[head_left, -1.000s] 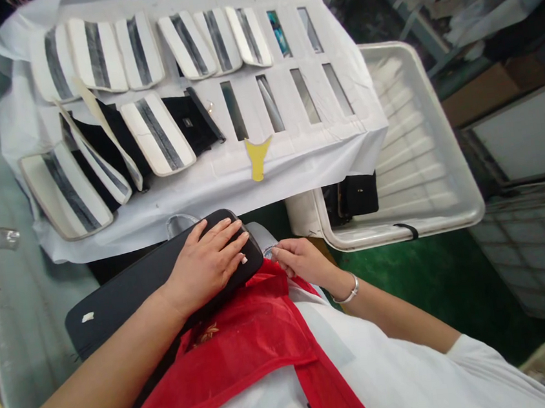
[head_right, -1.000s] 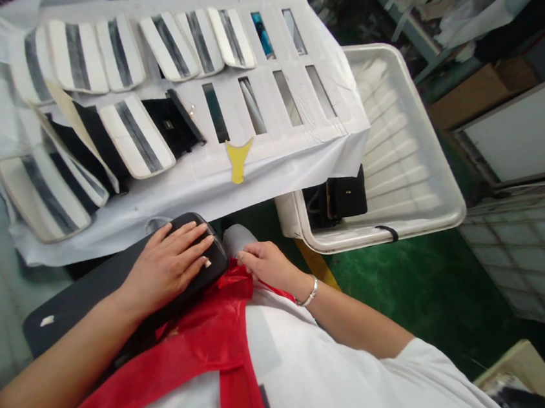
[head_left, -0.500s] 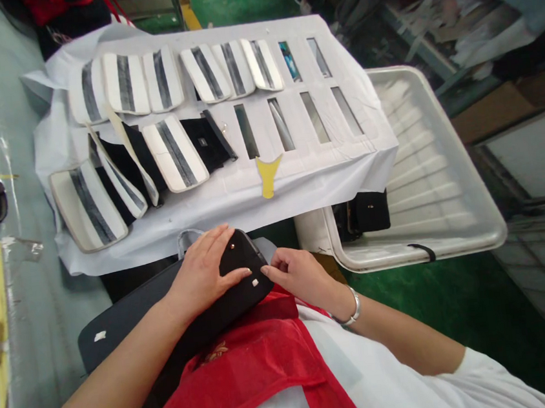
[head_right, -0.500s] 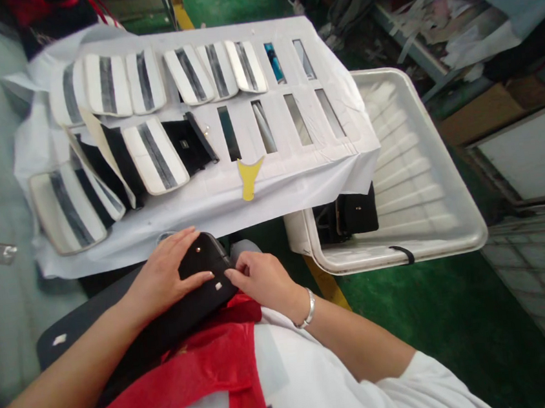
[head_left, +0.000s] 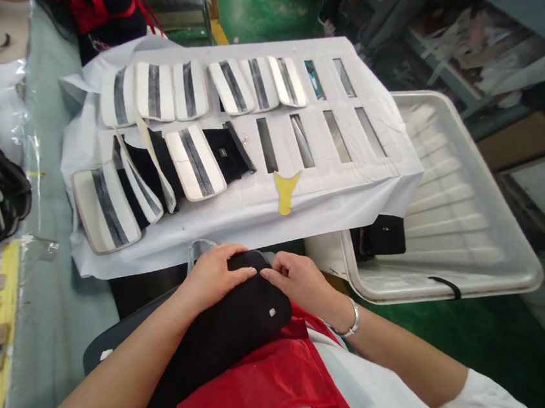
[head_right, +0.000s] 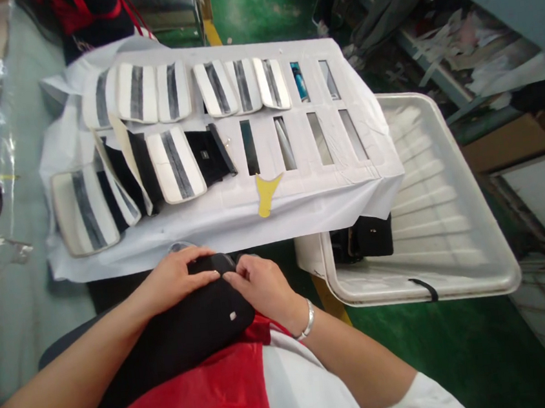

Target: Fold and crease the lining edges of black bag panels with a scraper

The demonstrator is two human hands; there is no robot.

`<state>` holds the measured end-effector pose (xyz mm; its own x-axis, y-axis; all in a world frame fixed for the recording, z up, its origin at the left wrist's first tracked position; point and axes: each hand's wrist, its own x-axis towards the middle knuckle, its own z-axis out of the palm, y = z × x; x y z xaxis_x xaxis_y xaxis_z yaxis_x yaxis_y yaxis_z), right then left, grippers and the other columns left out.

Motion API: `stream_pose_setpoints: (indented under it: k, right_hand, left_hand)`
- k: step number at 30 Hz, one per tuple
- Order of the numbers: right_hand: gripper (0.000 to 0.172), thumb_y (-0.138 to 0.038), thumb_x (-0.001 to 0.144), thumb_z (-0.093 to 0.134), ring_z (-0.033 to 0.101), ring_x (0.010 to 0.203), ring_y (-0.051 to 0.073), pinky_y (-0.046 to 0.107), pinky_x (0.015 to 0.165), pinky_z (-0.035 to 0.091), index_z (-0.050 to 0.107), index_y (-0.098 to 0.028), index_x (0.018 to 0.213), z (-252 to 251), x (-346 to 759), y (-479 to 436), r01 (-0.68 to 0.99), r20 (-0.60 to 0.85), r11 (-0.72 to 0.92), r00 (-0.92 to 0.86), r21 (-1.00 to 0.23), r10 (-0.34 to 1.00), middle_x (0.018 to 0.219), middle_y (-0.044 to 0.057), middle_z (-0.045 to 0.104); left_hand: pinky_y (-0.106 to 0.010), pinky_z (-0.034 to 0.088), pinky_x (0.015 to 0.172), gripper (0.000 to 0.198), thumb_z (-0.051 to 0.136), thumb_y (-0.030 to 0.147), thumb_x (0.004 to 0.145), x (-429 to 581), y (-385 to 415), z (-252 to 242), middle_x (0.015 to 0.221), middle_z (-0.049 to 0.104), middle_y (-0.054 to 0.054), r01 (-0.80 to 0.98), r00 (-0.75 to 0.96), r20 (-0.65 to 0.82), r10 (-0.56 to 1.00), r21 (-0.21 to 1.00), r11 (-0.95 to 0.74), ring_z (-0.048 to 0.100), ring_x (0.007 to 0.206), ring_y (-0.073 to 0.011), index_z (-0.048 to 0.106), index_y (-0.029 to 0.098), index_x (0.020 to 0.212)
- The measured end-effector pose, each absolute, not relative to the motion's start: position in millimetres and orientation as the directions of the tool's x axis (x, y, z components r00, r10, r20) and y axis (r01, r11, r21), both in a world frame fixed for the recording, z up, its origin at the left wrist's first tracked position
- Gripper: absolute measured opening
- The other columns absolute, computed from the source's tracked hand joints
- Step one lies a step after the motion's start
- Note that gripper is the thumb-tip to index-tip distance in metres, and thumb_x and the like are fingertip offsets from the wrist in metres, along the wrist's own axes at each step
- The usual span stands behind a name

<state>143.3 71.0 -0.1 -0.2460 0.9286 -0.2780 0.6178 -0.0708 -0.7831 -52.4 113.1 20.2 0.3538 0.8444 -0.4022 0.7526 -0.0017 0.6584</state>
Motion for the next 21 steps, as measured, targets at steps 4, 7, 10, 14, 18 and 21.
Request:
stream_pose_setpoints:
  k: [4, 7, 10, 14, 18, 21]
  right_hand:
    - [0.029, -0.036, 0.084, 0.056, 0.041, 0.054, 0.009, 0.023, 0.053, 0.028, 0.046, -0.019, 0.063, -1.2, 138.4, 81.1, 0.618, -0.293, -0.077, -0.257, -0.783, 0.921, 0.058, -0.004, 0.049]
    - [0.029, -0.037, 0.084, 0.056, 0.041, 0.054, 0.009, 0.023, 0.052, 0.028, 0.046, -0.019, 0.063, -2.6, 136.4, 88.1, 0.619, -0.334, -0.107, -0.264, -0.778, 0.905, 0.058, -0.004, 0.048]
    - [0.030, -0.040, 0.083, 0.056, 0.039, 0.053, 0.009, 0.023, 0.050, 0.027, 0.047, -0.019, 0.062, -5.6, 136.1, 93.2, 0.610, -0.391, -0.157, -0.272, -0.777, 0.879, 0.056, -0.004, 0.047]
    - [0.033, -0.044, 0.081, 0.056, 0.037, 0.052, 0.009, 0.022, 0.048, 0.026, 0.047, -0.018, 0.061, -9.3, 136.2, 98.7, 0.573, -0.452, -0.222, -0.295, -0.789, 0.842, 0.055, -0.004, 0.045]
    - [0.035, -0.045, 0.080, 0.056, 0.036, 0.051, 0.008, 0.022, 0.046, 0.025, 0.046, -0.018, 0.059, -9.4, 135.4, 104.0, 0.525, -0.494, -0.287, -0.309, -0.801, 0.813, 0.053, -0.005, 0.042]
    - [0.036, -0.045, 0.078, 0.057, 0.032, 0.048, 0.007, 0.021, 0.045, 0.023, 0.045, -0.018, 0.059, -9.5, 134.5, 106.8, 0.474, -0.525, -0.345, -0.324, -0.810, 0.787, 0.049, -0.006, 0.038]
  left_hand:
    - [-0.037, 0.045, 0.092, 0.038, 0.060, 0.041, 0.075, -53.9, 117.6, 20.4, 0.107, 0.068, -0.007, 0.721, 0.361, -0.435, 0.825, 0.691, 0.049, 0.061, 0.100, -0.0246, 0.068, 0.017, 0.103]
    - [-0.037, 0.046, 0.092, 0.036, 0.061, 0.041, 0.074, -55.7, 119.5, 20.1, 0.106, 0.069, -0.006, 0.698, 0.363, -0.436, 0.824, 0.713, 0.070, 0.062, 0.099, -0.0242, 0.069, 0.018, 0.101]
    - [-0.034, 0.046, 0.091, 0.032, 0.063, 0.037, 0.074, -58.6, 121.1, 18.7, 0.103, 0.070, -0.004, 0.660, 0.377, -0.451, 0.809, 0.744, 0.108, 0.063, 0.097, -0.0224, 0.070, 0.019, 0.100]
    - [-0.029, 0.048, 0.088, 0.029, 0.061, 0.030, 0.075, -61.7, 123.3, 17.3, 0.099, 0.071, -0.002, 0.591, 0.414, -0.447, 0.793, 0.795, 0.140, 0.064, 0.092, -0.0196, 0.071, 0.019, 0.099]
    - [-0.029, 0.048, 0.087, 0.029, 0.058, 0.028, 0.076, -62.7, 123.3, 15.9, 0.099, 0.072, -0.003, 0.575, 0.422, -0.422, 0.802, 0.809, 0.123, 0.065, 0.091, -0.0194, 0.071, 0.017, 0.100]
    - [-0.029, 0.048, 0.088, 0.030, 0.058, 0.028, 0.077, -63.4, 121.6, 15.0, 0.099, 0.071, -0.004, 0.575, 0.427, -0.393, 0.814, 0.813, 0.091, 0.064, 0.092, -0.0193, 0.071, 0.016, 0.101]
